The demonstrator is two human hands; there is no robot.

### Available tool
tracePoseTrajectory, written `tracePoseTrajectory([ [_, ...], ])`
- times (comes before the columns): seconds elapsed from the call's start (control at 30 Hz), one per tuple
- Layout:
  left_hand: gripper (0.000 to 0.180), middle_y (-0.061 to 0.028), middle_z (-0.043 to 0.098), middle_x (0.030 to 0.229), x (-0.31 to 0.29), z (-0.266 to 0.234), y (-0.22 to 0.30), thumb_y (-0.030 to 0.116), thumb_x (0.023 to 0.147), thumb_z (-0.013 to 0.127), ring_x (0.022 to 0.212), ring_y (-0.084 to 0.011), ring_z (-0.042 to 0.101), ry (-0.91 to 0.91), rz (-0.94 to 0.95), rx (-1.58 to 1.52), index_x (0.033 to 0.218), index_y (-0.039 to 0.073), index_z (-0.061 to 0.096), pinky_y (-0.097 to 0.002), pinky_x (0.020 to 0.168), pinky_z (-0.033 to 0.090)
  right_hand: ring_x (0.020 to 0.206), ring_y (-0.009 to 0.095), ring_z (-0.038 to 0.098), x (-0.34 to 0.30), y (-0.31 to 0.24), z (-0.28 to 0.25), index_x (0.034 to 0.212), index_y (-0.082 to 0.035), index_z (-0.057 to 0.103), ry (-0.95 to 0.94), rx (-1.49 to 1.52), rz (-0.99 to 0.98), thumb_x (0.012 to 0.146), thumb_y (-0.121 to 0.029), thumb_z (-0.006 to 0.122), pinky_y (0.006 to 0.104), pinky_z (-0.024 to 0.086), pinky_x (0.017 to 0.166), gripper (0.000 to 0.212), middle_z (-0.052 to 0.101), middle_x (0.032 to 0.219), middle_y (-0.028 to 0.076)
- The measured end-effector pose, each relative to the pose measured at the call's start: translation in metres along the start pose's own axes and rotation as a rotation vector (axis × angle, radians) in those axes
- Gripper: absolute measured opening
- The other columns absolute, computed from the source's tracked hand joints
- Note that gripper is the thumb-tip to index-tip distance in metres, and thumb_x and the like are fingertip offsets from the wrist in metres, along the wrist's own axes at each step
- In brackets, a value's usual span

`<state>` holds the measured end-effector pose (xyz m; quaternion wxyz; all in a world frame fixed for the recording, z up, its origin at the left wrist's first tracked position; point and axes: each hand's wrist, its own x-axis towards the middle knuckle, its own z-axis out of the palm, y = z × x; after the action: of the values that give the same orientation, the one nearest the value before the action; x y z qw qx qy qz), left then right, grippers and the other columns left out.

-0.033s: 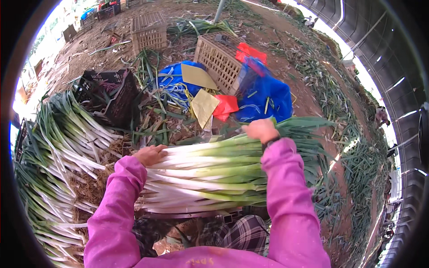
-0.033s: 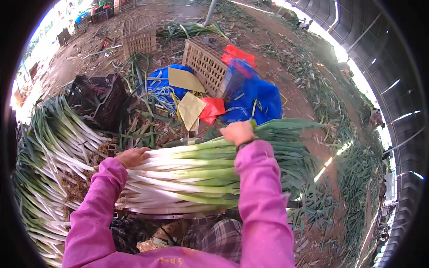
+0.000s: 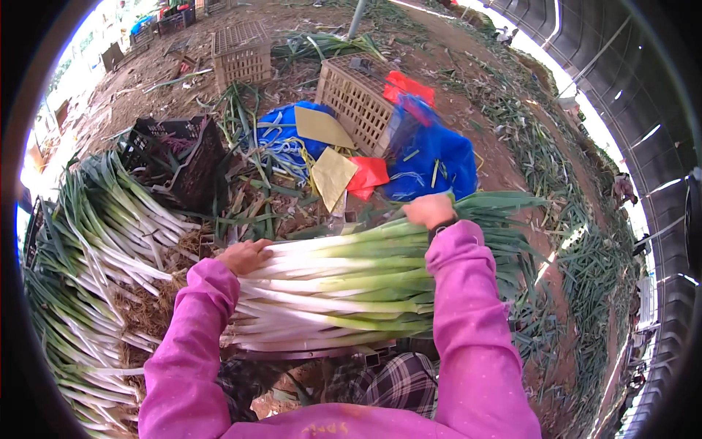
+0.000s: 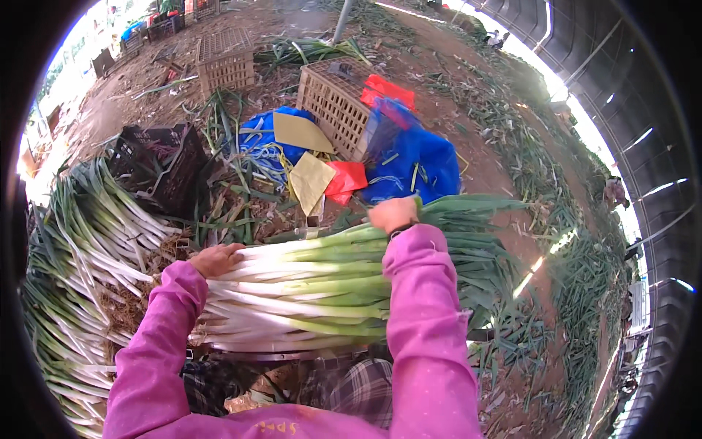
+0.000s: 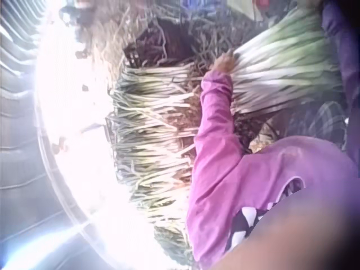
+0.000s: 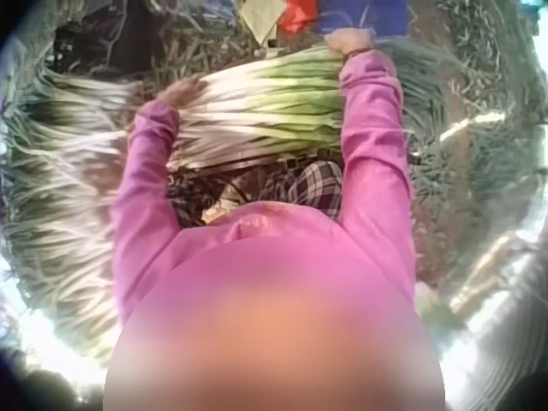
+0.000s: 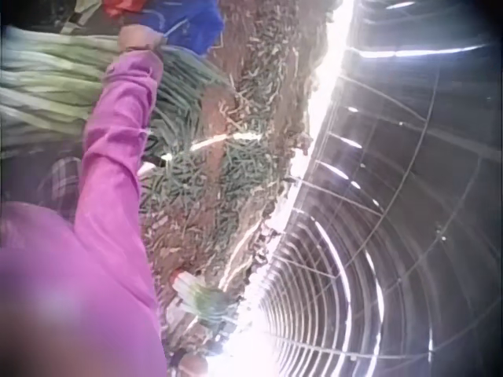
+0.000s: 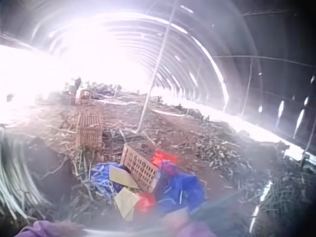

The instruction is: The person gathers leeks from a pile, aligns them on a metal frame, and trims the green tops. The trimmed leeks are then moved to the side.

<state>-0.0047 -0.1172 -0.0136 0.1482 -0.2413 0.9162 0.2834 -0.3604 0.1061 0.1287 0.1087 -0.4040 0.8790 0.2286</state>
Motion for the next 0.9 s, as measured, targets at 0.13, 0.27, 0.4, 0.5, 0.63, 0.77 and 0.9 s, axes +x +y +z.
tracePoseTrajectory([
  [0.13, 0.049, -0.027, 0.059, 0.112, -0.008, -0.001, -0.003, 0.048, 0.097, 0.038, 0.106, -0.0429, 0.057, 0.002, -0.024, 0.0, 0.134, 0.018, 0.046, -0.0487, 0.092, 0.045, 0.093, 0.029, 0.069, -0.021, 0.043, 0.001, 0.094, -0.017, 0.075, 0.127, -0.174, 0.047, 0.084, -0.023, 0.047, 0.0443, 0.05, 0.076, 0.03, 0.071, 0.099, 0.009],
  [0.27, 0.05, -0.0262, 0.059, 0.113, -0.006, -0.003, 0.0, 0.047, 0.097, 0.039, 0.108, -0.0418, 0.056, 0.0, -0.019, 0.007, 0.134, 0.016, 0.045, -0.0478, 0.092, 0.044, 0.102, 0.032, 0.062, -0.051, 0.097, 0.026, 0.091, -0.012, 0.074, 0.307, 0.045, 0.338, 0.09, -0.031, 0.044, 0.0439, 0.046, 0.088, 0.036, 0.069, 0.102, 0.013],
  [0.4, 0.048, -0.0245, 0.059, 0.113, -0.008, -0.006, 0.006, 0.045, 0.097, 0.038, 0.107, -0.042, 0.056, -0.01, -0.016, -0.007, 0.133, 0.014, 0.046, -0.0477, 0.092, 0.044, 0.11, 0.032, 0.053, -0.048, 0.124, 0.074, 0.1, -0.007, 0.069, 0.566, 0.432, 0.289, 0.091, -0.046, 0.051, 0.0415, 0.045, 0.091, 0.044, 0.063, 0.104, 0.015],
  [0.5, 0.043, -0.0213, 0.059, 0.116, -0.006, -0.01, 0.012, 0.041, 0.098, 0.039, 0.105, -0.0415, 0.057, -0.008, 0.018, 0.026, 0.129, 0.013, 0.048, -0.0476, 0.09, 0.046, 0.106, 0.036, 0.054, -0.023, 0.149, 0.102, 0.102, -0.006, 0.068, 0.59, 0.508, 0.001, 0.093, -0.042, 0.05, 0.0441, 0.044, 0.089, 0.041, 0.063, 0.101, 0.018],
  [0.63, 0.03, -0.0139, 0.049, 0.13, 0.0, -0.016, 0.019, 0.026, 0.098, 0.041, 0.096, -0.0362, 0.062, -0.029, 0.22, 0.169, 0.12, 0.011, 0.055, -0.0451, 0.089, 0.049, 0.103, 0.039, 0.056, -0.003, 0.173, 0.109, 0.104, -0.004, 0.066, 0.33, 0.469, -0.101, 0.094, -0.044, 0.046, 0.0456, 0.044, 0.09, 0.046, 0.063, 0.107, 0.022],
  [0.77, 0.034, -0.0136, 0.046, 0.135, 0.027, 0.016, -0.041, 0.029, 0.098, 0.043, 0.102, -0.0368, 0.061, 0.008, 0.321, 0.084, 0.125, 0.012, 0.053, -0.0422, 0.094, 0.047, 0.104, 0.039, 0.058, 0.024, 0.155, 0.108, 0.104, -0.004, 0.067, 0.23, 0.316, 0.069, 0.091, -0.049, 0.048, 0.0469, 0.046, 0.089, 0.05, 0.065, 0.105, 0.022],
  [0.9, 0.042, -0.0197, 0.052, 0.132, 0.002, -0.016, 0.01, 0.035, 0.099, 0.041, 0.119, -0.0348, 0.053, -0.092, 0.027, 0.016, 0.134, 0.012, 0.049, -0.0436, 0.099, 0.043, 0.087, 0.042, 0.063, 0.001, 0.145, 0.073, 0.083, -0.003, 0.066, 0.391, -0.045, 0.107, 0.088, -0.039, 0.057, 0.0507, 0.05, 0.072, 0.038, 0.066, 0.092, 0.024],
])
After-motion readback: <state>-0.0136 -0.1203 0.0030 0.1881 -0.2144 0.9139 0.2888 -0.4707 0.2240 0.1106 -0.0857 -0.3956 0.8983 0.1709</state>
